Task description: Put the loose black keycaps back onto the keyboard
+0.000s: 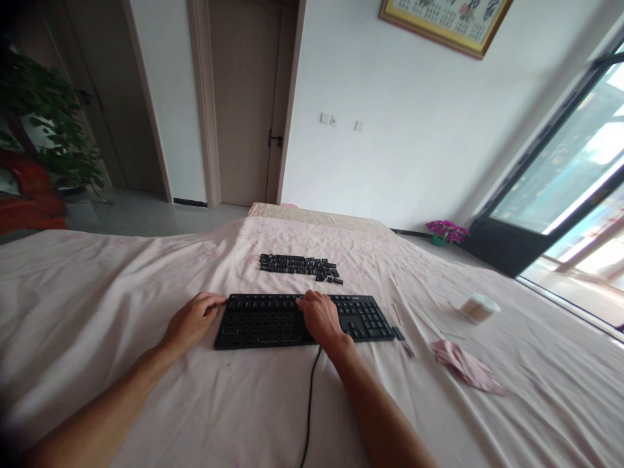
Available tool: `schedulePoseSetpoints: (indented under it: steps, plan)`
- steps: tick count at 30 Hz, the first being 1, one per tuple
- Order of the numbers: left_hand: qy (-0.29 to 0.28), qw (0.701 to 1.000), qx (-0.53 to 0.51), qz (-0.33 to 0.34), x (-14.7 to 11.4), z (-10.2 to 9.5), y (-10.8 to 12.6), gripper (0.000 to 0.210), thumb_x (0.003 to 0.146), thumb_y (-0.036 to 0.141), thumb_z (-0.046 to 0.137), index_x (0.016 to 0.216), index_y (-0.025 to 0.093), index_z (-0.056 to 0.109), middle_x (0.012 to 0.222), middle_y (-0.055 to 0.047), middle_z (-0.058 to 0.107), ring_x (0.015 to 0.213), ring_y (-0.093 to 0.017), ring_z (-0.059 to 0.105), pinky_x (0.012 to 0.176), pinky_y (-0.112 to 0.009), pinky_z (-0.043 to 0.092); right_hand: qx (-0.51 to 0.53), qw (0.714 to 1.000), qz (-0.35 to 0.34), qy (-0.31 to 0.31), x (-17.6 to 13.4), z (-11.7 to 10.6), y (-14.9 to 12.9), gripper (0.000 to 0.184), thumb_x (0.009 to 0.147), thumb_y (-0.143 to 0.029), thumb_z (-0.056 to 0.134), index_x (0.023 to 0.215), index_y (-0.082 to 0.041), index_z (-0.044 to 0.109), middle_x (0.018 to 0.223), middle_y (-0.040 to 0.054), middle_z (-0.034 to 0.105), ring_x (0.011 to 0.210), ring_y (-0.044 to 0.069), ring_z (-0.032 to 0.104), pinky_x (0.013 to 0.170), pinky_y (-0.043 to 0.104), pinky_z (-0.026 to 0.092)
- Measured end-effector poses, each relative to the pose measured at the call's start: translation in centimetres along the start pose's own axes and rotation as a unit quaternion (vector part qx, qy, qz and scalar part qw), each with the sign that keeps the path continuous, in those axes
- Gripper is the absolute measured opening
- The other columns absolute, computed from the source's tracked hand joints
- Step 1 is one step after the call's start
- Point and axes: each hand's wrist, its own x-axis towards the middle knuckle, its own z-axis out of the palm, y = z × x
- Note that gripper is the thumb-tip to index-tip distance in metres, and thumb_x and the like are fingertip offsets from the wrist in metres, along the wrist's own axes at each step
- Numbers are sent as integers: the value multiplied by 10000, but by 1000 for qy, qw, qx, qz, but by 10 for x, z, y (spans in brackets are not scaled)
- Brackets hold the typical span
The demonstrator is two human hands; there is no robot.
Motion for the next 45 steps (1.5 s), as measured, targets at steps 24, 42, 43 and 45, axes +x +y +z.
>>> schedulePoseSetpoints:
  steps: [24, 42, 43, 45]
  plan:
    - [-8, 1000, 3, -2, 0, -2, 2, 327, 811, 185, 408, 1016, 259, 652, 1132, 8, 629, 1045, -146, 576, 937, -259, 432, 79, 991, 99, 43, -19, 15, 7, 533, 837, -58, 343, 1270, -276, 563, 1141, 12, 624, 1031, 153, 532, 896, 236, 379]
    - [-11, 999, 26, 33, -4, -4, 16, 407, 911, 385, 319, 1185, 247, 587, 1190, -31, 628, 1109, -178, 552, 960, -304, 411, -54, 924, 378, 31, -48, 9, 117, 391, 932, -353, 347, 1199, -255, 616, 1217, 106, 599, 1078, 261, 533, 897, 390, 351]
    - [-11, 999, 28, 33, -4, -4, 15, 409, 910, 386, 318, 1187, 247, 586, 1189, -32, 629, 1108, -177, 554, 955, -302, 415, -50, 921, 384, 32, -48, 9, 118, 395, 935, -362, 339, 1193, -258, 619, 1219, 111, 595, 1073, 264, 539, 889, 392, 356]
    - [-9, 999, 28, 33, -4, -3, 14, 409, 908, 386, 320, 1188, 247, 583, 1187, -32, 629, 1103, -175, 559, 950, -302, 420, -38, 916, 398, 31, -49, 9, 120, 404, 938, -374, 326, 1194, -263, 619, 1215, 114, 594, 1046, 262, 560, 866, 386, 373]
